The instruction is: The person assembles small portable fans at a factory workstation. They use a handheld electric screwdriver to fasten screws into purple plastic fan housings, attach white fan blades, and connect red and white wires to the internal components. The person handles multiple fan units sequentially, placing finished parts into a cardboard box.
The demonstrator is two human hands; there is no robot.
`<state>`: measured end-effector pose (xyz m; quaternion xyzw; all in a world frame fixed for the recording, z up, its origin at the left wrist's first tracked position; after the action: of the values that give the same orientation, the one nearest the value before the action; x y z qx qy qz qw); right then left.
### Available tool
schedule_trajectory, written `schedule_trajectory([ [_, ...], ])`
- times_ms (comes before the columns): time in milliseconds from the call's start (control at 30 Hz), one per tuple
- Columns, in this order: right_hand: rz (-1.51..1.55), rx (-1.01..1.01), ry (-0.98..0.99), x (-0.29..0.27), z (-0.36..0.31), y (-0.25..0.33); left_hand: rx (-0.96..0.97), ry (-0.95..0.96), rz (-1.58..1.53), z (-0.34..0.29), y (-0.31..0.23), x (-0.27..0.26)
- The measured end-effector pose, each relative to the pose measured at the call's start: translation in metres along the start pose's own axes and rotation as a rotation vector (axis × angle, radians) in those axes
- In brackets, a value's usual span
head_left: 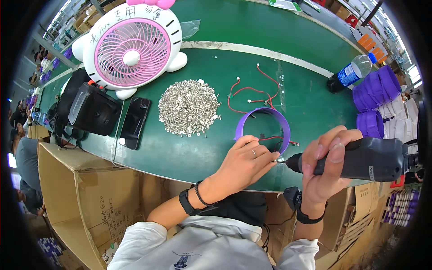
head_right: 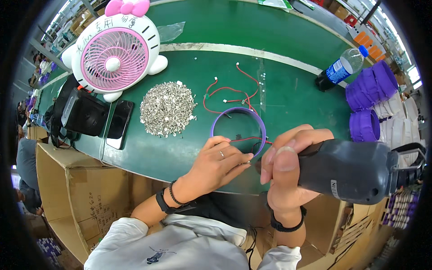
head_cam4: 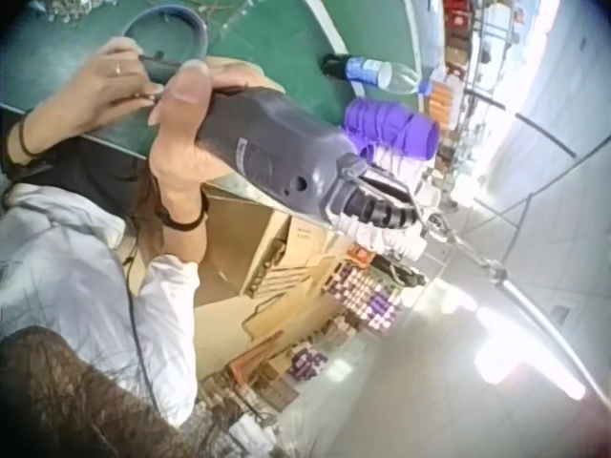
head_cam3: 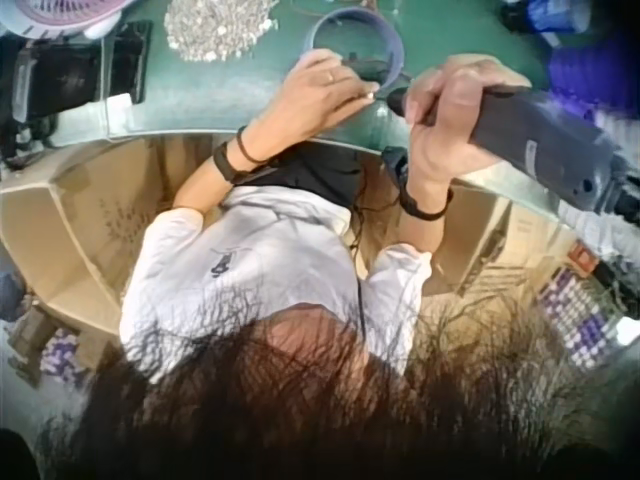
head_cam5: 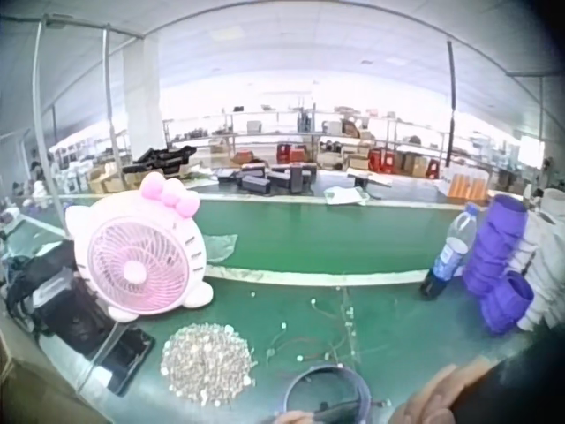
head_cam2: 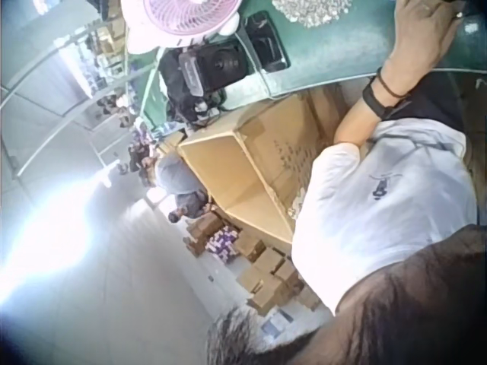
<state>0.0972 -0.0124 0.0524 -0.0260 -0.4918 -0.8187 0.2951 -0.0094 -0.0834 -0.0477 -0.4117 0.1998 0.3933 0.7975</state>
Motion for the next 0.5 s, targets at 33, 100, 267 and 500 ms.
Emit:
schedule_trajectory([
  [33, -0.007, -0.008, -0.002, -0.0005, -0.0009, -0.0014, -0.002, -0.003, 0.000, -0.0002, 0.0003, 0.0004],
  [100, -0.017, -0.024, -0.008, -0.0013, -0.0028, -0.0046, -0.004, -0.001, -0.004, 0.0004, 0.0002, 0.0002],
  [267, -0.018, -0.016, -0.024, -0.0028, -0.0035, -0.0065, -0.009, 0.007, -0.002, -0.0003, 0.0005, 0.0018],
  [500, -0.042, -0.007, 0.001, -0.0010, -0.0094, -0.0072, 0.007, -0.005, -0.004, 0.0004, 0.0005, 0.0031],
])
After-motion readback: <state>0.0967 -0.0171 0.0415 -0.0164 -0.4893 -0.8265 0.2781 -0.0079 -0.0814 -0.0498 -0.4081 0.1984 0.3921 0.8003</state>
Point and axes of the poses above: each hand's wrist, its own z-axis towards the middle knuckle, its own x-axis out of the palm, y = z × x, the point moved 8 cm from there along z, towards the middle knuckle, and after that the axes turned 5 degrees about z, right-handed, at the moved point
